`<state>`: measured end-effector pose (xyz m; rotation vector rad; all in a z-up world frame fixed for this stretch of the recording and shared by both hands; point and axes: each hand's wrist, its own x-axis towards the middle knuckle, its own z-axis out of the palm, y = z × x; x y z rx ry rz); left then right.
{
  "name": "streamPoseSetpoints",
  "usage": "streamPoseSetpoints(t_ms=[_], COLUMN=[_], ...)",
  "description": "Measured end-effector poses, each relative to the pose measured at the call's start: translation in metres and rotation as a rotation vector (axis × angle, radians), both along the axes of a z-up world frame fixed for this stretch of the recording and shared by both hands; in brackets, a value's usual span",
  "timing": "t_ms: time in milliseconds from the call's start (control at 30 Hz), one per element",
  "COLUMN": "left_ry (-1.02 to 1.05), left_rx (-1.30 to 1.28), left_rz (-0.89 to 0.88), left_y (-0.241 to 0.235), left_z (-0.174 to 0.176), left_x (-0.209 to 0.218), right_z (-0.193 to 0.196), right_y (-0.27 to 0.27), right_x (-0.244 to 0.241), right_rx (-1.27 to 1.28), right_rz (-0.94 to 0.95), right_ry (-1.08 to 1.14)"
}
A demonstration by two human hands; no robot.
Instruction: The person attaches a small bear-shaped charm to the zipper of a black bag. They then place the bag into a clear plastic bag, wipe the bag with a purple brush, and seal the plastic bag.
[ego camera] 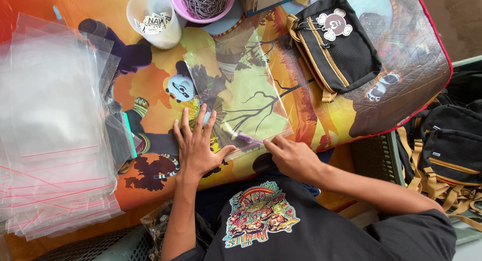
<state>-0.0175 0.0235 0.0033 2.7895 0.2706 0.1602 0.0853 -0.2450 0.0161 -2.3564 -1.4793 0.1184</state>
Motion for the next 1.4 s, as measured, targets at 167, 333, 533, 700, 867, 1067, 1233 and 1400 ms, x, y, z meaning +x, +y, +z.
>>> streamPoseSetpoints(t_ms=[167, 333, 533, 700, 867, 1067, 1233, 1400], left_ry=[0.008, 0.032, 0.041, 0.017, 0.020, 0.003, -0.005, 0.004], left_rx=[-0.001, 0.000, -0.004, 0.035, -0.002, 0.017, 0.025, 0.036], left_rz=[-0.008, -0.006, -0.005, -0.023, -0.012, -0.005, 0.000, -0.006], left_y=[0.000, 0.000, 0.000, 0.001, -0.001, 0.000, 0.000, 0.001], left_z=[0.000, -0.001, -0.001, 0.000, 0.000, -0.001, -0.002, -0.012], left_x=[-0.001, 0.000, 0.000, 0.000, 0.001, 0.000, -0.001, 0.000], right_z=[-0.029, 0.017, -0.015, -0.020, -0.026, -0.014, -0.016, -0.001], right_y=[-0.035, -0.021, -0.049, -0.072, -0.061, -0.054, -0.030, -0.022], right_x=[0.051, 0.018, -0.004, -0.003, -0.033, -0.009, -0.028, 0.037], right_rx=[-0.091, -0.126, 0.007, -0.010, 0.087, 0.016, 0.051, -0.030], right_rz=[-0.253, -0.305, -0.191, -0.466, -0.438, -0.485, -0.248, -0.372], right_ry=[-0.247, -0.312, -0.058, -0.242, -0.141, -0.262, -0.046, -0.261])
